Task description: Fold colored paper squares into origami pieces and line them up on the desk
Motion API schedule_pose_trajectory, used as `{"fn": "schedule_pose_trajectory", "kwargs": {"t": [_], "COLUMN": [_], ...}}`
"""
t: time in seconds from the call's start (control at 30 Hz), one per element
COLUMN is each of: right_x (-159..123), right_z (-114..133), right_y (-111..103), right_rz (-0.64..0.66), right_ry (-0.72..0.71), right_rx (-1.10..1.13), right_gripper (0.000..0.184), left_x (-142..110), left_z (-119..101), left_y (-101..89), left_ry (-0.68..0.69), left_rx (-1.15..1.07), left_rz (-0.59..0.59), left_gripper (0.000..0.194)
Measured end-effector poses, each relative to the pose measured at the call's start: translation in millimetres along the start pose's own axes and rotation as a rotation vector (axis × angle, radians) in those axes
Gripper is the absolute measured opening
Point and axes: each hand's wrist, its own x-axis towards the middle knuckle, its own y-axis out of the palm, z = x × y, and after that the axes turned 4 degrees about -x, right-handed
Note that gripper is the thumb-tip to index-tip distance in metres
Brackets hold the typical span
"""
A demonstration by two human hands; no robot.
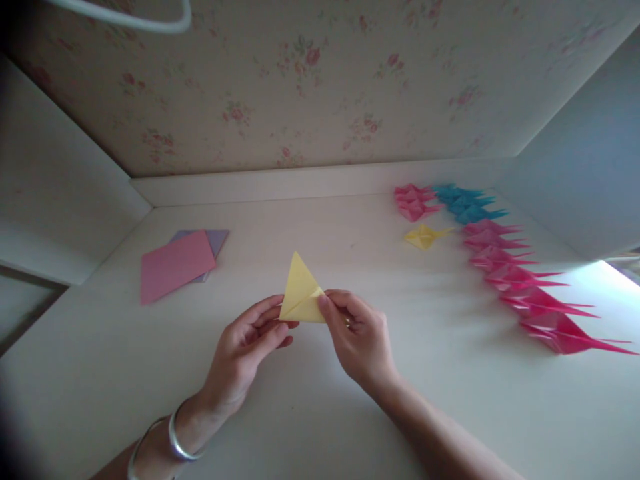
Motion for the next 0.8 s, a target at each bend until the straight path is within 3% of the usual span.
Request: {"fn": "schedule_pose_trajectory", "kwargs": {"t": [0.17,0.4,0.8], "right_x": [-1.4,-3.3,-4.1], "right_z": [1.9,0.1,-2.2], "right_y": [-0.3,0.3,4.2], "right_rz": [0.042,0.043,0.001], "right_ry": [-0.042,-0.046,-0.018], "right_rx": [-0.025,-0.018,0.004], "right_gripper": [0.014,0.009,0.009], "left_x": [3.2,4.3,4.6], "left_z": [-0.7,2.8,2.9], "left_y": [0.2,-3.6,-3.5], "left_ry": [-0.123,-0.064,-0.055], "left_rx": [0.036,0.136,0.19], "left_rz": [-0.031,-0.01,-0.061], "left_gripper": [0.057,0.022,0.019]}}
